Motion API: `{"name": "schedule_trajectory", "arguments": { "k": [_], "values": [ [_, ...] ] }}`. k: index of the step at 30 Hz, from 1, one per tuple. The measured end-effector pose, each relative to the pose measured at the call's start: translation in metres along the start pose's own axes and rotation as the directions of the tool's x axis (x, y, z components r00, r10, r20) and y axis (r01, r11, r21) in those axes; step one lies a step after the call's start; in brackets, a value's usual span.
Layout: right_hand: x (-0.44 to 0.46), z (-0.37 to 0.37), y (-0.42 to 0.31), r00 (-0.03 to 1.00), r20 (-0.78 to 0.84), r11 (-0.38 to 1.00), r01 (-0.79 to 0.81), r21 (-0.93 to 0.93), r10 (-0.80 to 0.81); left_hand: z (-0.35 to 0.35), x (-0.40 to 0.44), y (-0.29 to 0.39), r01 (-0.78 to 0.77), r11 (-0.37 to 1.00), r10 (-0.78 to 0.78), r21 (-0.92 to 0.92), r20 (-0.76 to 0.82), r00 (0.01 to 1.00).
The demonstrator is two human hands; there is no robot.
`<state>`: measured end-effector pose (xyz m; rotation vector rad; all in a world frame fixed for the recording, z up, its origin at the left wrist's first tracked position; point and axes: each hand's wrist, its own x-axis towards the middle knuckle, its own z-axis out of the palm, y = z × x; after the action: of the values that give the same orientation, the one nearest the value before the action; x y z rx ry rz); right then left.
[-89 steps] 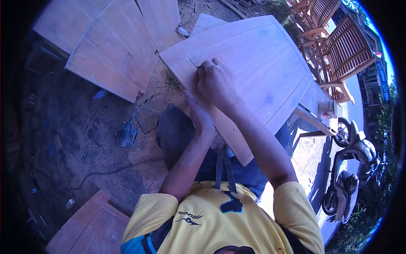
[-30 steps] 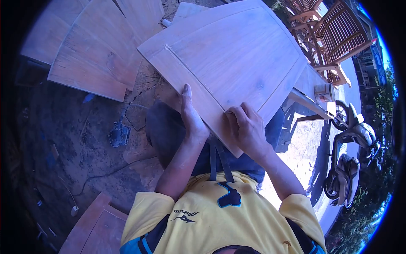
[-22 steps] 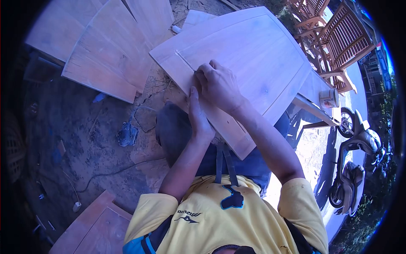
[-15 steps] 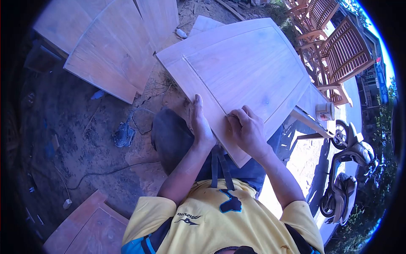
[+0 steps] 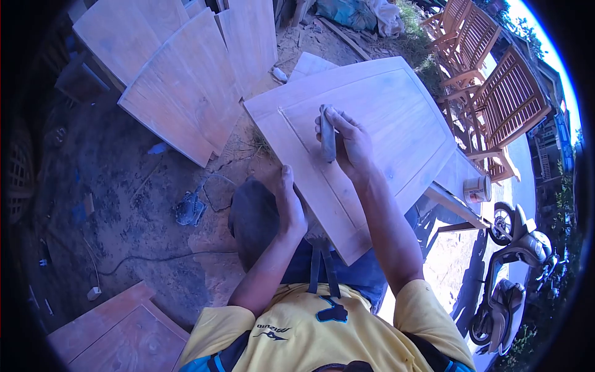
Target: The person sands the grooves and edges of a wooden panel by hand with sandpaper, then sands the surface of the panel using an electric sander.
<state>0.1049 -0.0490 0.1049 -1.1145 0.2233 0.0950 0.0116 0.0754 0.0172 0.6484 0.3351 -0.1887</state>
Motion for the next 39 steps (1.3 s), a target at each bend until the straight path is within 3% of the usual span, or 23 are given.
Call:
{"name": "schedule_trajectory", "arguments": {
  "k": [2, 4, 5, 6, 8, 9, 11, 12, 14, 15, 17, 18, 22, 23, 24, 28, 29, 30, 32, 34, 35, 37, 39],
  "values": [
    [-0.025, -0.016, -0.002, 1.0, -0.027, 0.999, -0.015, -0.043, 0.014, 0.0, -0.008, 0.012, -0.449, 0.682, 0.602, 0.578, -0.093, 0.793],
    [-0.05, -0.026, 0.002, 0.998, -0.053, 0.996, -0.047, -0.071, 0.043, -0.015, -0.019, 0.025, -0.59, 0.482, 0.709, 0.648, 0.108, 0.697],
    [-0.064, -0.027, 0.003, 0.996, -0.085, 0.992, 0.005, -0.122, -0.016, -0.02, -0.026, 0.034, -0.612, 0.453, 0.647, 0.648, 0.234, 0.726],
    [-0.077, -0.027, 0.004, 0.991, -0.114, 0.983, 0.053, -0.174, -0.073, -0.004, -0.042, 0.06, -0.6, 0.22, 0.553, 0.769, 0.409, 0.726],
    [-0.098, -0.03, 0.006, 0.974, -0.185, 0.977, 0.093, -0.192, -0.129, 0.01, -0.041, 0.076, -0.745, -0.012, 0.396, 0.667, 0.687, 0.609],
    [-0.103, -0.035, 0.005, 0.945, -0.256, 0.962, 0.144, -0.231, -0.202, 0.014, -0.039, 0.078, -0.743, -0.022, 0.389, 0.669, 0.69, 0.61],
    [-0.113, -0.056, 0.002, 0.927, -0.296, 0.957, 0.161, -0.242, -0.231, 0.022, -0.037, 0.08, -0.851, -0.316, -0.008, 0.419, 0.896, 0.444],
    [-0.118, -0.067, 0.002, 0.905, -0.335, 0.947, 0.176, -0.267, -0.263, 0.025, -0.035, 0.084, -0.857, -0.308, -0.028, 0.414, 0.896, 0.443],
    [-0.129, -0.079, -0.002, 0.873, -0.389, 0.944, 0.204, -0.259, -0.295, 0.035, -0.036, 0.099, -0.886, 0.052, -0.033, 0.462, 0.887, 0.46],
    [-0.134, -0.083, -0.006, 0.852, -0.423, 0.934, 0.186, -0.307, -0.309, 0.05, -0.046, 0.113, -0.855, 0.391, -0.054, 0.341, 0.936, 0.348],
    [-0.145, -0.093, -0.007, 0.83, -0.445, 0.909, 0.163, -0.383, -0.337, 0.072, -0.075, 0.127, -0.419, 0.902, -0.021, 0.105, 0.98, 0.2],
    [-0.149, -0.097, -0.006, 0.83, -0.46, 0.916, 0.141, -0.376, -0.316, 0.081, -0.09, 0.121, -0.084, 0.996, 0.015, -0.001, 0.987, 0.159],
    [-0.159, -0.105, -0.001, 0.778, -0.498, 0.873, 0.129, -0.471, -0.384, 0.091, -0.095, 0.062, 0.057, 0.897, 0.437, -0.439, 0.899, 0.034],
    [-0.163, -0.109, 0.001, 0.77, -0.507, 0.883, 0.151, -0.445, -0.387, 0.086, -0.111, 0.058, 0.146, 0.888, 0.404, -0.435, 0.892, 0.202],
    [-0.166, -0.112, 0.001, 0.763, -0.511, 0.889, 0.18, -0.42, -0.396, 0.082, -0.11, 0.058, 0.216, 0.903, 0.331, -0.372, 0.921, 0.203],
    [-0.18, -0.129, -0.001, 0.703, -0.57, 0.873, 0.152, -0.464, -0.425, 0.066, -0.088, 0.075, 0.324, 0.946, 0.034, 0.009, 0.991, -0.126],
    [-0.186, -0.131, -0.003, 0.685, -0.586, 0.863, 0.124, -0.49, -0.432, 0.054, -0.09, 0.076, 0.339, 0.941, 0.033, 0.008, 0.993, -0.114],
    [-0.191, -0.134, -0.002, 0.683, -0.599, 0.867, 0.102, -0.488, -0.418, 0.037, -0.094, 0.073, -0.097, 0.981, -0.175, 0.17, 0.983, -0.052],
    [-0.2, -0.144, -0.001, 0.634, -0.62, 0.861, 0.156, -0.484, -0.463, 0.016, -0.093, 0.061, -0.789, 0.522, -0.34, 0.324, 0.927, 0.157],
    [-0.209, -0.146, 0.003, 0.613, -0.654, 0.874, 0.137, -0.466, -0.444, 0.003, -0.086, 0.048, -0.969, 0.118, -0.452, 0.216, 0.881, 0.141],
    [-0.212, -0.146, 0.006, 0.599, -0.676, 0.882, 0.115, -0.458, -0.429, -0.001, -0.082, 0.043, -0.968, 0.126, -0.455, 0.215, 0.88, 0.136],
    [-0.216, -0.144, 0.012, 0.584, -0.699, 0.889, 0.094, -0.448, -0.414, -0.006, -0.073, 0.037, -0.974, -0.105, -0.604, 0.199, 0.766, 0.221],
    [-0.218, -0.138, 0.019, 0.568, -0.723, 0.897, 0.064, -0.438, -0.393, -0.015, -0.04, 0.048, -0.964, -0.161, -0.558, 0.214, 0.785, 0.267]
  ]
}}
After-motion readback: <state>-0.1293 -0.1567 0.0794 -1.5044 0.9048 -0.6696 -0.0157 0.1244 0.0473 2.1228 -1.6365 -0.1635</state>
